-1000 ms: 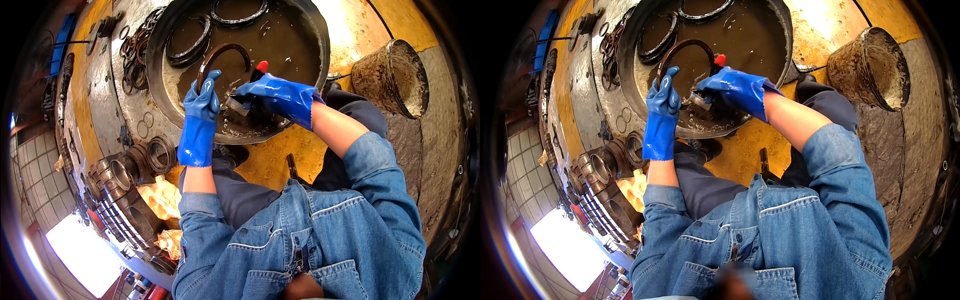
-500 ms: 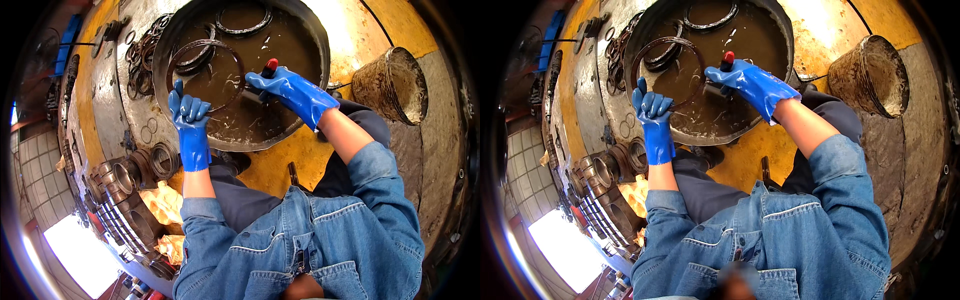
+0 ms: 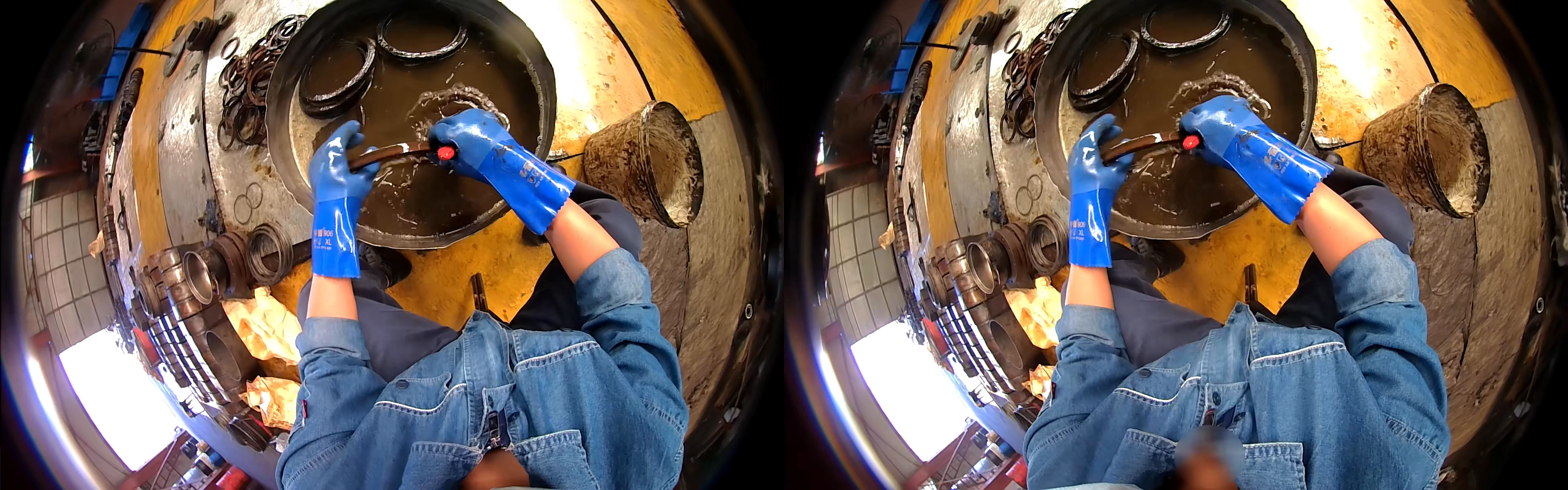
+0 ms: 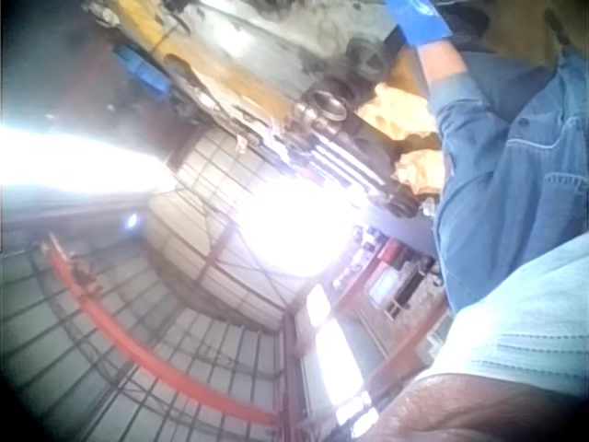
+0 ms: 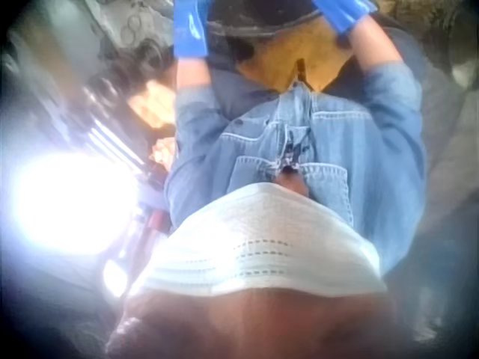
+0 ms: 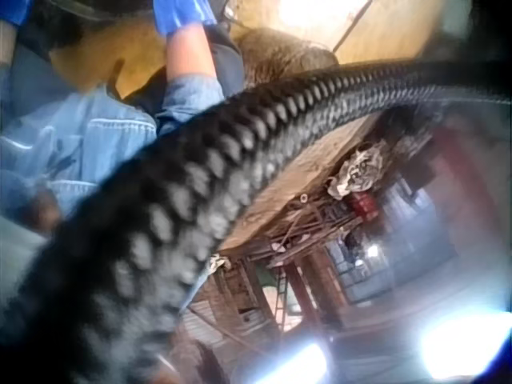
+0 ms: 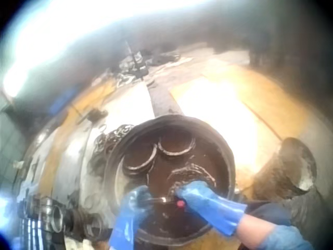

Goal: The person sits and cleans dark metal rings using a small brush. They hold a ring in their left hand and scrub it with the brush in their right hand, occasionally dipping the brush into a liquid-filled basin. The cleaned rings are placed into the basin.

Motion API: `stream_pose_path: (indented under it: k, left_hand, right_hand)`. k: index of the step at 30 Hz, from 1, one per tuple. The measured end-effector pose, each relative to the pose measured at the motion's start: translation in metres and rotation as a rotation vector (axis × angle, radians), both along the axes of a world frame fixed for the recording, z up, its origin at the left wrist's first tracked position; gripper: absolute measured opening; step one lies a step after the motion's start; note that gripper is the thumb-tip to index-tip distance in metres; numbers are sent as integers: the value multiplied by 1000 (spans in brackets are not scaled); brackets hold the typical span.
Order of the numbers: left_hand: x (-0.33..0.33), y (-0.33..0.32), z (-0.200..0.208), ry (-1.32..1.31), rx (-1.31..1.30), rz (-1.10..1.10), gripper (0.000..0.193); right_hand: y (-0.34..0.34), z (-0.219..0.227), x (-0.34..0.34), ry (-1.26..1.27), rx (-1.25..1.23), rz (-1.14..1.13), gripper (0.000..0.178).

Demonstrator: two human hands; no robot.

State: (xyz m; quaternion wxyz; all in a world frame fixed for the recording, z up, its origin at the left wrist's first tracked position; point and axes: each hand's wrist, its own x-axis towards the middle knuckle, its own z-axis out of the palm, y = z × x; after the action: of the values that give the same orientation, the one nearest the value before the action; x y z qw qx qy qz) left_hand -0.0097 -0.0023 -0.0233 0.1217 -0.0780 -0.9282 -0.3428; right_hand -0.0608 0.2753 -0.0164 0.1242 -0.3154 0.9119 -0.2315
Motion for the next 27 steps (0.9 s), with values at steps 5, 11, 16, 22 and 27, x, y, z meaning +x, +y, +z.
stream_pose_path:
  k: [5, 11, 16, 22, 27]
  left_hand:
    - [7, 22, 11, -238, -49, -119, 35]
    - [6, 34, 26, -639, 409, 177, 35]
    - [5, 34, 23, -578, 304, 251, 33]
    - [-4, 29, -4, -465, 256, 94, 35]
    - [4, 27, 34, -499, 730, 249, 29]
  right_hand:
    - [-5, -21, 1, -202, -4, -111, 23]
    - [8, -4, -12, -438, -403, -484, 25]
    - [21, 40, -11, -546, -945, -558, 36]
    - [-20, 42, -12, -688, -591, -288, 34]
    - [-7, -3, -24, -963, -1270, -814, 27]
